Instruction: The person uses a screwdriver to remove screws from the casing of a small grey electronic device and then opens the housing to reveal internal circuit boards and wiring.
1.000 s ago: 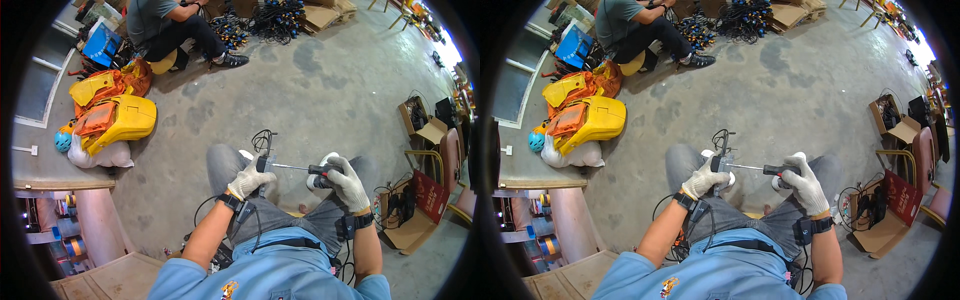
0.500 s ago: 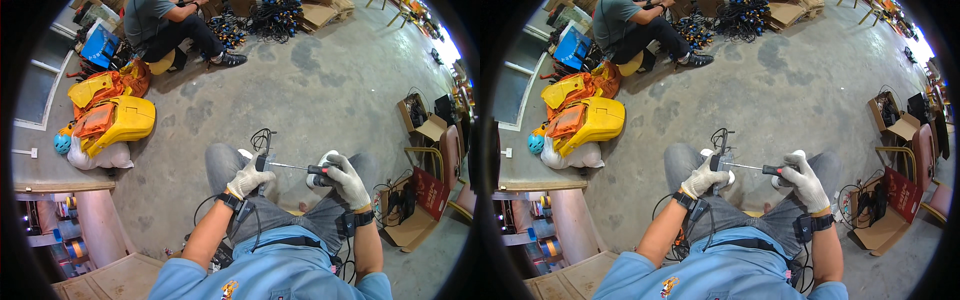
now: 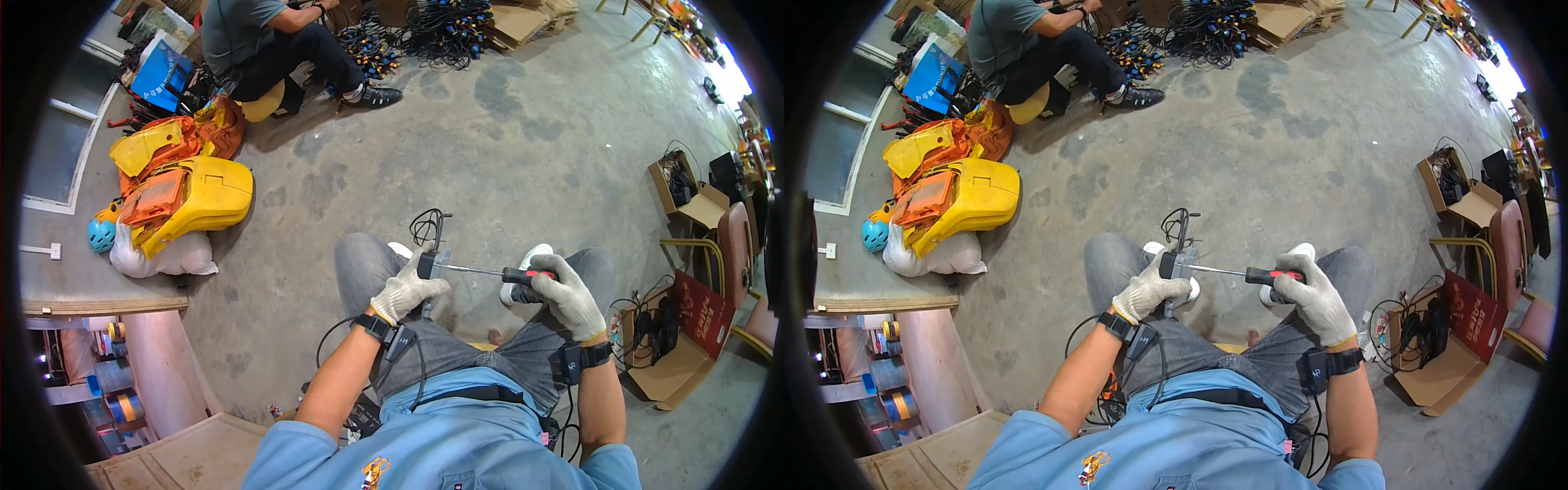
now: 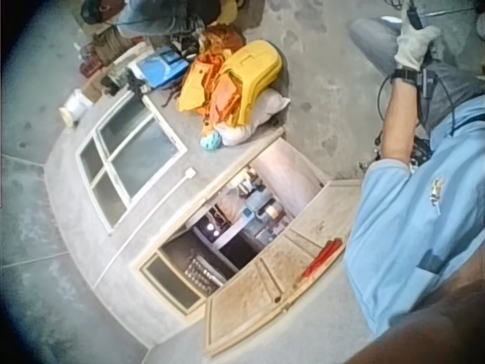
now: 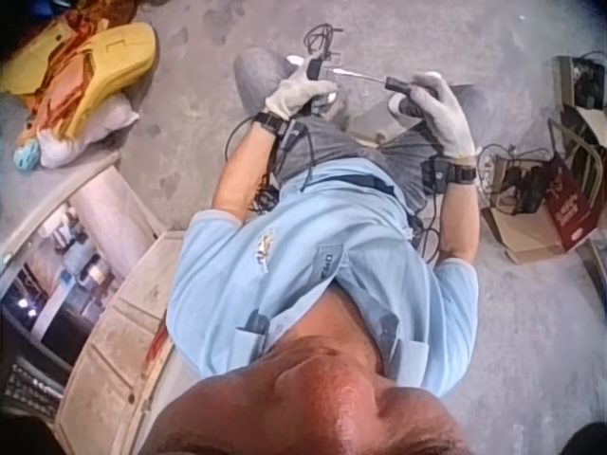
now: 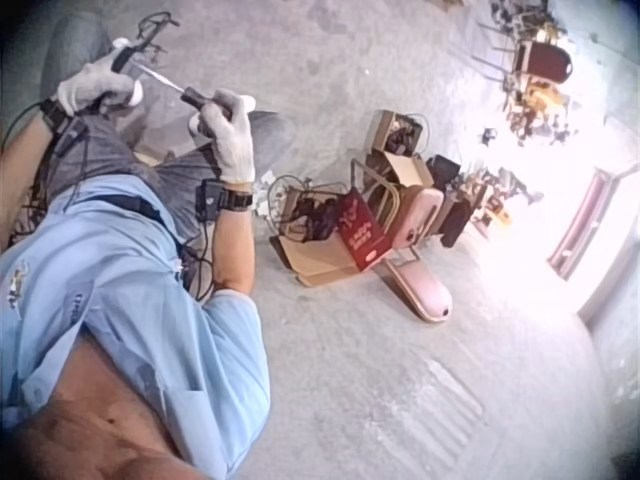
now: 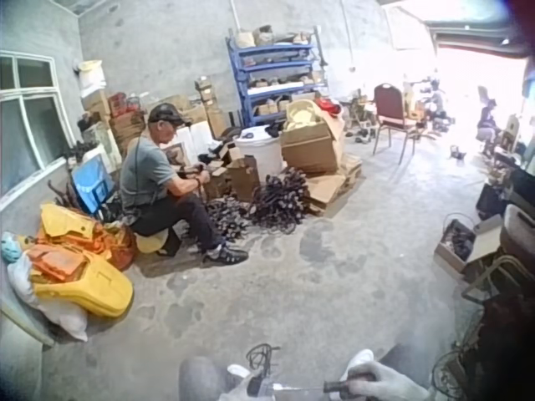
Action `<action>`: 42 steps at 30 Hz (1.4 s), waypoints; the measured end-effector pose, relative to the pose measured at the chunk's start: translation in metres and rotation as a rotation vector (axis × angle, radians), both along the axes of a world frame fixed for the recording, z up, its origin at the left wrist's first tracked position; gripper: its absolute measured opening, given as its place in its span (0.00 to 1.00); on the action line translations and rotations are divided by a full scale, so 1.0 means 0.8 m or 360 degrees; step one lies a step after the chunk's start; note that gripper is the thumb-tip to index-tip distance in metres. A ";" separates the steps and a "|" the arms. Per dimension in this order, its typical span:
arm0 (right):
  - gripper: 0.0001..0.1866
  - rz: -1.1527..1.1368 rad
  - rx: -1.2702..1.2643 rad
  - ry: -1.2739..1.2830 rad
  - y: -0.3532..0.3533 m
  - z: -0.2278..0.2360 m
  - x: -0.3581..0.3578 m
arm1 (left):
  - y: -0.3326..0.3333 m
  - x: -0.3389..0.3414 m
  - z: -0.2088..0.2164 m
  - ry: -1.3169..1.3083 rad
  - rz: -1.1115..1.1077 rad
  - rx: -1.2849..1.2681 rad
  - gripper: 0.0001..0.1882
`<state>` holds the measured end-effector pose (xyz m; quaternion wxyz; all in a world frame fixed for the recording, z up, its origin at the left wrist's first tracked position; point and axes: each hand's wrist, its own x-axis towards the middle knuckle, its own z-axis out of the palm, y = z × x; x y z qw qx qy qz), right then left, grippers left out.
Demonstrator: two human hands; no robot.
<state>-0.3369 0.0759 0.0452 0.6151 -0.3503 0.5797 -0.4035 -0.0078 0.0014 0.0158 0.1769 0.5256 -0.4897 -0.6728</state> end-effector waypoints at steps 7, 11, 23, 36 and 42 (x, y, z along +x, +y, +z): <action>0.18 0.0011 0.0315 -0.0128 -0.005 -0.002 -0.006 | 0.001 0.004 -0.016 0.0096 0.0033 0.0081 0.48; 0.16 -0.0126 0.0107 -0.0354 -0.004 0.003 0.001 | 0.001 0.005 -0.019 0.0041 -0.0020 0.0039 0.50; 0.17 0.0070 0.0205 -0.0149 -0.002 -0.004 -0.009 | 0.001 0.004 -0.010 -0.0013 0.0001 0.0145 0.51; 0.23 -0.0231 0.0326 -0.0929 -0.010 -0.008 -0.015 | -0.002 0.003 -0.029 -0.0077 -0.0064 0.0013 0.51; 0.14 0.0214 0.0194 -0.0550 -0.043 0.009 0.073 | -0.001 0.006 -0.044 -0.0048 -0.0077 -0.0005 0.62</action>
